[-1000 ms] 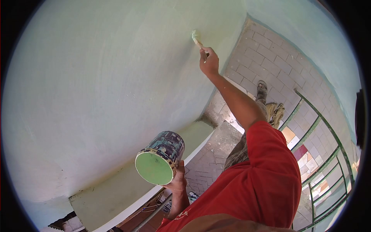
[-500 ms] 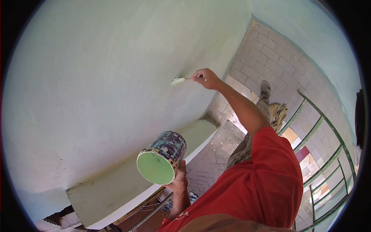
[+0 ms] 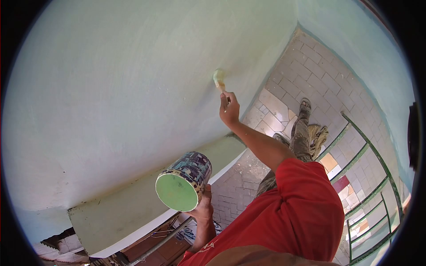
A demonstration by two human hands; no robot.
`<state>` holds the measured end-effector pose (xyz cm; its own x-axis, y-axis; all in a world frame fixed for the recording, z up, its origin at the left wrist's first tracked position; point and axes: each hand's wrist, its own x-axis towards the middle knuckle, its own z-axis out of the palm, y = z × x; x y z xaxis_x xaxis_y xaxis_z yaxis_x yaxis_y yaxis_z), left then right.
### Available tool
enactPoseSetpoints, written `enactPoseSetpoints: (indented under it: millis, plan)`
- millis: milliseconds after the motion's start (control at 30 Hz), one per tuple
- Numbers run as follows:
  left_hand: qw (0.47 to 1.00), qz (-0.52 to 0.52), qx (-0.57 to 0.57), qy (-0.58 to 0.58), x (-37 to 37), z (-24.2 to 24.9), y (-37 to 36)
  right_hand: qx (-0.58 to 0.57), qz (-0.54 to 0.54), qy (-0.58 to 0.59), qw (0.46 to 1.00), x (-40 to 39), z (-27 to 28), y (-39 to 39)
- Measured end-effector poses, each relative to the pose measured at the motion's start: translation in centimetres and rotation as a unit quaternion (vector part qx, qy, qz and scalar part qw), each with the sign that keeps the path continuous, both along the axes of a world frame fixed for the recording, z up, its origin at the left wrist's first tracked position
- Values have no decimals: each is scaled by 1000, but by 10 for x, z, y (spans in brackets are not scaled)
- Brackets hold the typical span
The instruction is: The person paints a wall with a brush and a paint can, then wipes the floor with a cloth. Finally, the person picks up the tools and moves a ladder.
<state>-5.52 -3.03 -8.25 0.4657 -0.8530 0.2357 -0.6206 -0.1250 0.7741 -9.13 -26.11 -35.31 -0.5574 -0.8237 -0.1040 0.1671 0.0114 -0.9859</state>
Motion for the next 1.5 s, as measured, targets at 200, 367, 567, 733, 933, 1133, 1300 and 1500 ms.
enactPoseSetpoints:
  millis: [200, 367, 567, 733, 933, 1133, 1300, 1500]
  plan:
    - [998, -3, -16, 54, -11, 7, -6, -22, 381, 11, 924, 38, 15, 110]
    - [1000, -11, -8, 19, -2, 6, -2, -17, 458, 49, 887, -103, 1, -20]
    - [1000, -2, -8, 10, 1, 10, 3, 23, 99, 31, 994, -297, -19, -149]
    - [999, 6, -42, 12, 8, 3, 7, 10, 26, 37, 999, -217, -18, -152]
    - [998, 26, -49, 25, 1, 7, 5, 16, 148, -16, 989, 23, 34, 60]
    - [997, 21, -53, -51, 7, -4, 13, -53, 421, -11, 905, 5, 11, 96]
    - [997, 36, -33, -53, 29, -15, 27, -13, 339, -15, 940, -160, -37, -53]
    - [996, 67, -58, 5, 27, -18, 27, 56, 10, 48, 997, -294, -77, -150]
